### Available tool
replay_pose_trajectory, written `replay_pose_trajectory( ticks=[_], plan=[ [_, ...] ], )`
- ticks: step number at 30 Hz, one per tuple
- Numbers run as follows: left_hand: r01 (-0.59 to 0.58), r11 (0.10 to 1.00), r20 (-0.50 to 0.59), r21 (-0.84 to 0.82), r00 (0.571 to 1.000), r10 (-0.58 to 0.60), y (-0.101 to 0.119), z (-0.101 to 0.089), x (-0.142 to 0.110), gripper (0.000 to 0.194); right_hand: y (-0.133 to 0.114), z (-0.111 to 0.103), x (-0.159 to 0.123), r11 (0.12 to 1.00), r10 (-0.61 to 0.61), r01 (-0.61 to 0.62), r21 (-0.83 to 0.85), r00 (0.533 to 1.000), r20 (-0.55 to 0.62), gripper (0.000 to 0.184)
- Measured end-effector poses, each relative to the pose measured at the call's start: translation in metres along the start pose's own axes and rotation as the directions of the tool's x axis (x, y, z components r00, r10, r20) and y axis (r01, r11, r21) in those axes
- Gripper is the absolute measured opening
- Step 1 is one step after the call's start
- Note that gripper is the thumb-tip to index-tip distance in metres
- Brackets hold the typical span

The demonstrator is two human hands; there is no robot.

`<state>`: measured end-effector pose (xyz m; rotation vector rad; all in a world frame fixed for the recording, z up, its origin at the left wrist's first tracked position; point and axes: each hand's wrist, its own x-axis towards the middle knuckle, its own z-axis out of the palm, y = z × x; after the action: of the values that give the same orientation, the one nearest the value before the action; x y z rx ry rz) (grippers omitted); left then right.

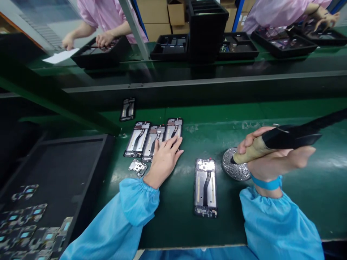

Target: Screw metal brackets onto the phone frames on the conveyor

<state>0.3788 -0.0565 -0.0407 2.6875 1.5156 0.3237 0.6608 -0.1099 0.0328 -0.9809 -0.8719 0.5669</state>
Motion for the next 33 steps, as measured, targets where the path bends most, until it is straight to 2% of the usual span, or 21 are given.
replay_pose_trajectory(
  ticks=[5, 7, 8, 10, 12, 13, 16, 20, 24, 27, 30, 33],
  plan=[
    [0.036, 0.999, -0.024, 0.015, 0.999, -0.035, -0.002, -0.003, -0.003, 0.046, 0.004, -0.005, 0.001, 1.000, 0.027, -0.028, 0.003, 0.999, 0.040, 0.070],
    [0.033, 0.999, -0.070, 0.016, 0.997, -0.032, 0.003, -0.004, -0.006, 0.045, 0.004, -0.007, 0.000, 1.000, 0.028, -0.028, -0.002, 0.998, 0.060, 0.073],
    [0.002, 1.000, -0.097, 0.002, 0.995, -0.002, 0.008, -0.004, -0.008, 0.044, 0.004, -0.007, -0.001, 1.000, 0.023, -0.022, -0.012, 0.998, 0.067, 0.075],
    [-0.140, 0.987, -0.120, -0.079, 0.984, 0.131, 0.021, -0.005, -0.014, 0.041, 0.006, -0.007, -0.004, 0.999, -0.002, 0.005, -0.045, 0.998, 0.060, 0.075],
    [-0.304, 0.929, -0.090, -0.210, 0.952, 0.291, 0.036, -0.004, -0.019, 0.036, 0.011, -0.006, -0.009, 0.994, -0.025, 0.032, -0.104, 0.998, 0.062, 0.064],
    [-0.345, 0.900, -0.069, -0.267, 0.938, 0.340, 0.044, -0.003, -0.022, 0.034, 0.015, -0.005, -0.012, 0.990, -0.038, 0.047, -0.135, 0.997, 0.067, 0.057],
    [-0.328, 0.877, -0.021, -0.352, 0.939, 0.343, 0.061, -0.001, -0.025, 0.025, 0.028, -0.004, -0.020, 0.983, -0.085, 0.088, -0.164, 0.996, 0.022, 0.048],
    [-0.318, 0.855, -0.022, -0.409, 0.940, 0.339, 0.071, 0.001, -0.022, 0.020, 0.032, -0.010, -0.022, 0.991, -0.096, 0.088, -0.105, 0.992, -0.078, 0.043],
    [-0.313, 0.848, -0.016, -0.428, 0.940, 0.339, 0.073, 0.003, -0.022, 0.021, 0.016, -0.011, -0.021, 0.995, -0.097, 0.097, -0.034, 0.995, -0.017, 0.040],
    [-0.307, 0.853, 0.000, -0.422, 0.941, 0.339, 0.074, 0.002, -0.023, 0.022, 0.007, 0.002, -0.028, 0.999, -0.053, 0.053, 0.004, 0.998, 0.039, 0.046],
    [-0.303, 0.859, 0.005, -0.412, 0.942, 0.335, 0.074, 0.000, -0.023, 0.023, 0.010, 0.017, -0.036, 1.000, 0.011, -0.010, -0.023, 0.999, 0.048, 0.049],
    [-0.311, 0.862, 0.006, -0.401, 0.940, 0.342, 0.075, -0.002, -0.022, 0.022, 0.019, 0.021, -0.039, 0.999, -0.015, 0.017, -0.027, 0.998, 0.065, 0.050]
  ],
)
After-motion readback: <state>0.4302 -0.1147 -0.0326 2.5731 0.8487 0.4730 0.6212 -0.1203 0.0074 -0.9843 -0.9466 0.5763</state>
